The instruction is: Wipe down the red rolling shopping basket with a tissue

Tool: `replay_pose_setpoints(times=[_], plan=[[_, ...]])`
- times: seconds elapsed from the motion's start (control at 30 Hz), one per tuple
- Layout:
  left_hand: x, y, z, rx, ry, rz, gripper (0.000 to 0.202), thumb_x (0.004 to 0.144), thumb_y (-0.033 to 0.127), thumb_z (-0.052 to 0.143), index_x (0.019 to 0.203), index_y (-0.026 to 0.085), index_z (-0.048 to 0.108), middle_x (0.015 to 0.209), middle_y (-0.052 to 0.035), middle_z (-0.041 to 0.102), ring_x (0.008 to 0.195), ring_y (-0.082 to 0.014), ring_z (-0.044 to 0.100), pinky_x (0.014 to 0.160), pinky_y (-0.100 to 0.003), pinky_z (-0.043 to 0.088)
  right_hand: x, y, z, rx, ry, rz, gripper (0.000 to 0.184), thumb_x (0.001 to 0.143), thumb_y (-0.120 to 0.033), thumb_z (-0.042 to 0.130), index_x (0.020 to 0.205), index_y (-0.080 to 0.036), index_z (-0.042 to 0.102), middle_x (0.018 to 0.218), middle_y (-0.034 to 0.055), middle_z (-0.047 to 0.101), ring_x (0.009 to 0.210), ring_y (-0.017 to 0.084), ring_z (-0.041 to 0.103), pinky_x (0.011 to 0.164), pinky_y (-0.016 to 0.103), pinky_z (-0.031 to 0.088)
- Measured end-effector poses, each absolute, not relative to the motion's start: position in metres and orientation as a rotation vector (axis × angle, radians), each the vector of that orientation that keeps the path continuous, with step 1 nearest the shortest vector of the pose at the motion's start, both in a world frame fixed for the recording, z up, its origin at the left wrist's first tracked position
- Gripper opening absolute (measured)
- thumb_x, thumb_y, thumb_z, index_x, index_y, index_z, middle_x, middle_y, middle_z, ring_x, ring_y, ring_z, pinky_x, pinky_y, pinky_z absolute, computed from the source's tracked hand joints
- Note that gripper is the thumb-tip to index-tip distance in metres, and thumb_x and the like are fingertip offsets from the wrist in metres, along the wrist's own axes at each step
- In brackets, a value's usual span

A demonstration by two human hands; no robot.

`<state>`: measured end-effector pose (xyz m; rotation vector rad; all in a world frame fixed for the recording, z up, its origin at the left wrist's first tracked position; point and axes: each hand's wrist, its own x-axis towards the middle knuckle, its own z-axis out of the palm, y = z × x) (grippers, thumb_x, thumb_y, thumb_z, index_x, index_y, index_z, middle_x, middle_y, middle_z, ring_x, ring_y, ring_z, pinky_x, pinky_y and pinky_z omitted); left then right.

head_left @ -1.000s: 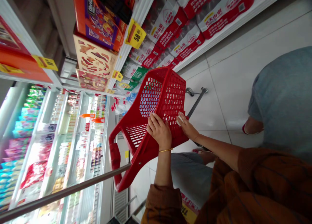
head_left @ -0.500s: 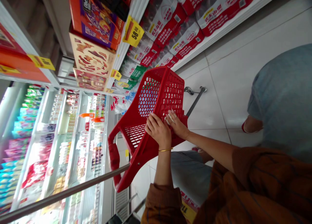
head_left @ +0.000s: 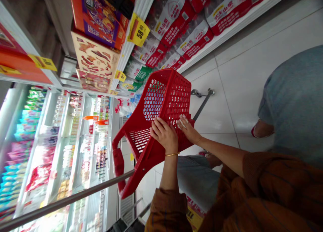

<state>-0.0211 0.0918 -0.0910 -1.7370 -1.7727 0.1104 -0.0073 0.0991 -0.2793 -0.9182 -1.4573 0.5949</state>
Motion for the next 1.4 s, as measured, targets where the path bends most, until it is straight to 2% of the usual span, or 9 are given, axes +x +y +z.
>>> replay_pose_setpoints(times=[0.13, 0.23, 0.43, 0.63, 0.73, 0.9, 1.03, 1.17, 1.4], plan=[[-0.024, 0.091, -0.095, -1.745, -1.808, 0.113, 0.06, 0.092, 0.034, 0.043, 0.144, 0.006, 0.032, 0.147, -0.0245, 0.036, 0.14, -0.0363, 0.025, 0.113, -0.058, 0.021, -0.003, 0.091, -0.301, -0.971, -1.383, 0.671, 0.064, 0.098, -0.013, 0.035, 0.15, -0.036, 0.006, 0.16, 0.0014, 0.001, 0.145, 0.023, -0.003, 0.116, 0.053, 0.024], [-0.025, 0.092, -0.1, -1.73, -1.819, 0.071, 0.058, 0.092, 0.034, 0.045, 0.144, 0.01, 0.035, 0.148, -0.0236, 0.034, 0.142, -0.0364, 0.022, 0.113, -0.059, 0.021, -0.002, 0.089, -0.301, -0.95, -1.33, 0.755, 0.059, 0.099, -0.017, 0.035, 0.15, -0.035, 0.011, 0.159, 0.002, 0.005, 0.145, 0.023, 0.003, 0.117, 0.052, 0.022], [-0.028, 0.093, -0.11, -1.695, -1.832, 0.019, 0.053, 0.093, 0.033, 0.045, 0.143, 0.017, 0.039, 0.152, -0.022, 0.028, 0.143, -0.0375, 0.015, 0.111, -0.064, 0.017, 0.0, 0.099, -0.267, -0.894, -1.284, 0.712, 0.061, 0.099, -0.012, 0.029, 0.15, -0.036, 0.006, 0.16, 0.0012, 0.004, 0.146, 0.021, 0.004, 0.118, 0.052, 0.021], [-0.03, 0.09, -0.122, -1.741, -1.855, -0.016, 0.056, 0.092, 0.037, 0.048, 0.143, 0.017, 0.038, 0.154, -0.023, 0.021, 0.144, -0.0369, 0.009, 0.112, -0.062, 0.018, 0.006, 0.104, -0.236, -0.855, -1.282, 0.683, 0.063, 0.099, -0.014, 0.032, 0.15, -0.037, 0.003, 0.16, -0.0012, 0.001, 0.147, 0.021, 0.006, 0.12, 0.049, 0.021], [-0.029, 0.09, -0.126, -1.71, -1.871, -0.05, 0.051, 0.093, 0.033, 0.048, 0.141, 0.019, 0.041, 0.154, -0.022, 0.02, 0.144, -0.0364, 0.008, 0.112, -0.062, 0.019, 0.004, 0.107, -0.231, -0.832, -1.281, 0.699, 0.062, 0.099, -0.016, 0.032, 0.149, -0.039, 0.003, 0.16, -0.004, -0.001, 0.146, 0.02, 0.006, 0.12, 0.048, 0.019], [-0.024, 0.094, -0.132, -1.656, -1.876, -0.088, 0.051, 0.091, 0.035, 0.051, 0.138, 0.017, 0.046, 0.154, -0.0234, 0.02, 0.144, -0.0384, 0.006, 0.111, -0.062, 0.022, -0.003, 0.106, -0.254, -0.862, -1.337, 0.727, 0.064, 0.099, -0.018, 0.036, 0.148, -0.042, 0.003, 0.16, -0.0049, -0.002, 0.146, 0.02, 0.002, 0.12, 0.05, 0.02], [-0.024, 0.098, -0.133, -1.624, -1.897, -0.141, 0.044, 0.092, 0.029, 0.048, 0.134, 0.016, 0.052, 0.153, -0.0248, 0.024, 0.144, -0.0388, 0.01, 0.11, -0.062, 0.024, -0.006, 0.099, -0.286, -0.888, -1.376, 0.738, 0.064, 0.099, -0.017, 0.035, 0.148, -0.041, 0.003, 0.16, -0.0019, 0.001, 0.146, 0.02, 0.003, 0.118, 0.051, 0.022], [-0.027, 0.099, -0.133, -1.635, -1.912, -0.158, 0.043, 0.09, 0.027, 0.05, 0.131, 0.016, 0.054, 0.152, -0.0247, 0.026, 0.143, -0.0393, 0.013, 0.11, -0.063, 0.023, -0.006, 0.088, -0.313, -0.959, -1.423, 0.754, 0.064, 0.099, -0.015, 0.032, 0.149, -0.04, 0.0, 0.16, -0.002, -0.004, 0.146, 0.02, -0.003, 0.118, 0.052, 0.022], [-0.027, 0.098, -0.133, -1.62, -1.91, -0.154, 0.041, 0.09, 0.025, 0.05, 0.13, 0.017, 0.056, 0.151, -0.0244, 0.029, 0.143, -0.0393, 0.013, 0.11, -0.062, 0.024, -0.011, 0.077, -0.325, -1.043, -1.303, 0.937, 0.055, 0.1, -0.023, 0.032, 0.15, -0.033, 0.013, 0.16, 0.0004, 0.003, 0.146, 0.022, 0.004, 0.118, 0.051, 0.021]])
